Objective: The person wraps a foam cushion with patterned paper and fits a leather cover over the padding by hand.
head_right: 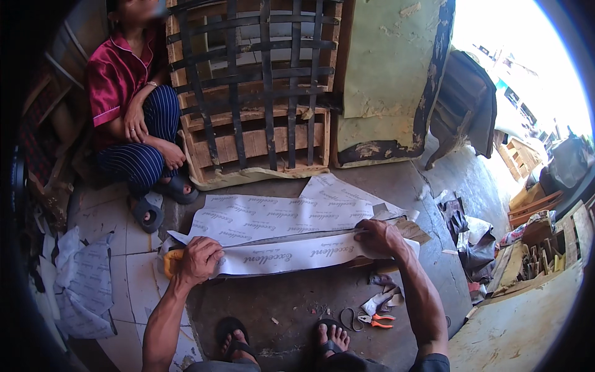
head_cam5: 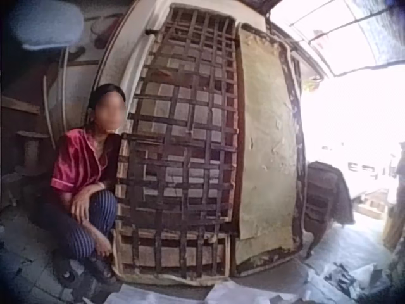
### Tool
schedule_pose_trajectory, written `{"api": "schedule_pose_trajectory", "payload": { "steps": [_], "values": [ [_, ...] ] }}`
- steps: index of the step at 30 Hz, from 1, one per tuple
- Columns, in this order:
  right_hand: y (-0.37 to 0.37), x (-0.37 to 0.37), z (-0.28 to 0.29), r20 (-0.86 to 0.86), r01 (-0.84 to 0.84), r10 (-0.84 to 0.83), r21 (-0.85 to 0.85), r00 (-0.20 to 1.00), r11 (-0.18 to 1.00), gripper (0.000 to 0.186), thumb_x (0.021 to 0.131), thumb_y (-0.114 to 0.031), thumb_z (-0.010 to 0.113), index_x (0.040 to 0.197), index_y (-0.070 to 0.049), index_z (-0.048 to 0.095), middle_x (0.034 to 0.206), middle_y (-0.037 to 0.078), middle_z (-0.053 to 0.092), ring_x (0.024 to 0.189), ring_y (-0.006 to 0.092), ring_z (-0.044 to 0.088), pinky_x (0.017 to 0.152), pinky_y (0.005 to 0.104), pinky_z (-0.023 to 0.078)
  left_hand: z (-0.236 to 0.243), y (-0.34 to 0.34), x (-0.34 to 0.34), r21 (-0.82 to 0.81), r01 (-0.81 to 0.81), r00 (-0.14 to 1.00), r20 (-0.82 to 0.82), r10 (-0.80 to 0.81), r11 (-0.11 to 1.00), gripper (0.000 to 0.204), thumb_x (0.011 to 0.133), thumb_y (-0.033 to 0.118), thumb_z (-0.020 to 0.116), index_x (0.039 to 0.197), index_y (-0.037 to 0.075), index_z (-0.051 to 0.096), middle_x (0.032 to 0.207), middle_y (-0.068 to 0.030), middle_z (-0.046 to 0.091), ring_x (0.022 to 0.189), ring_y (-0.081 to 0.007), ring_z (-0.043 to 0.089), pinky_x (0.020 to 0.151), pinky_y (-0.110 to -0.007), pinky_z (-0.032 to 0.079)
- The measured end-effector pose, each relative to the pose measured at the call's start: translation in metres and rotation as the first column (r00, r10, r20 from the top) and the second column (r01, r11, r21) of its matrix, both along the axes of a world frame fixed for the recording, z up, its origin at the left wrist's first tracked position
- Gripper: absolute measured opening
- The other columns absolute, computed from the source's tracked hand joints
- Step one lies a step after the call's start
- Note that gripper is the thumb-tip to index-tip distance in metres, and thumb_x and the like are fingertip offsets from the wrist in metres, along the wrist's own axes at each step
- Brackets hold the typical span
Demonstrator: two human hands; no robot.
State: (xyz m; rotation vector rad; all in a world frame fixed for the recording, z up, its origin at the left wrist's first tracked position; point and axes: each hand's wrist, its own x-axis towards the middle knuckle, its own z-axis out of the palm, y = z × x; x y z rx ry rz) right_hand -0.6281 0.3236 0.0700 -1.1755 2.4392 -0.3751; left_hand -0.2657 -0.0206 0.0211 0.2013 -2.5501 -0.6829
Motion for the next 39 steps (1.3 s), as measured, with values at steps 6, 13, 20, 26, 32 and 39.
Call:
{"api": "schedule_pose_trajectory", "payload": {
  "steps": [6,13,20,26,32,39],
  "values": [
    [0.004,0.02,-0.02,-0.137,0.118,-0.143,-0.175,0.98,0.977,0.033,0.092,-0.031,0.071,0.115,-0.007,0.071,0.112,0.014,0.072,0.104,0.0361,0.07,0.091,0.0443,0.055,-0.004,0.003,-0.003,-0.023,-0.064,0.998,0.015,0.064,0.998,0.011,0.091,0.013,0.069,0.09,0.002,0.07,0.091,-0.0112,0.07,0.088,-0.0329,0.067,0.085,-0.043,0.05],
    [0.003,0.023,-0.04,-0.141,0.141,-0.202,-0.357,0.969,0.923,0.028,0.093,-0.033,0.071,0.108,-0.01,0.072,0.104,0.012,0.072,0.098,0.0351,0.071,0.084,0.0444,0.056,-0.013,0.0,-0.007,0.032,-0.143,0.99,0.011,0.142,0.989,0.01,0.089,0.011,0.068,0.091,0.001,0.07,0.092,-0.0135,0.07,0.088,-0.0351,0.066,0.083,-0.043,0.049],
    [0.015,0.021,-0.05,-0.16,0.151,-0.216,-0.345,0.963,0.926,0.025,0.093,-0.035,0.07,0.107,-0.014,0.072,0.104,0.009,0.071,0.099,0.0328,0.071,0.083,0.045,0.056,-0.019,0.002,-0.007,0.081,-0.128,0.992,0.027,0.126,0.988,0.011,0.09,0.009,0.067,0.09,-0.001,0.069,0.092,-0.0148,0.07,0.089,-0.0358,0.067,0.083,-0.043,0.051],
    [0.012,0.02,-0.048,-0.138,0.168,-0.22,-0.311,0.966,0.935,0.03,0.095,-0.039,0.067,0.111,-0.014,0.071,0.109,0.01,0.071,0.104,0.0326,0.07,0.086,0.0449,0.056,-0.02,0.0,-0.008,0.117,-0.12,0.993,0.025,0.118,0.986,0.014,0.091,0.009,0.065,0.092,-0.005,0.067,0.09,-0.0174,0.068,0.085,-0.0373,0.066,0.079,-0.042,0.051],
    [0.009,0.015,-0.045,-0.112,0.171,-0.213,-0.298,0.971,0.939,0.03,0.095,-0.039,0.066,0.113,-0.014,0.071,0.11,0.01,0.071,0.103,0.0334,0.07,0.085,0.0456,0.055,-0.021,-0.003,-0.015,0.175,-0.156,0.987,0.067,0.147,0.972,0.014,0.092,0.013,0.067,0.091,-0.001,0.068,0.091,-0.0139,0.069,0.087,-0.0365,0.064,0.082,-0.044,0.048],
    [0.007,0.011,-0.049,-0.127,0.174,-0.216,-0.278,0.968,0.945,0.031,0.095,-0.039,0.066,0.112,-0.013,0.071,0.111,0.011,0.072,0.103,0.0338,0.07,0.085,0.0459,0.055,-0.02,-0.003,-0.017,0.18,-0.163,0.986,0.071,0.153,0.97,0.015,0.092,0.014,0.067,0.092,-0.001,0.068,0.092,-0.0141,0.069,0.088,-0.0367,0.064,0.083,-0.044,0.048]
  ]
}}
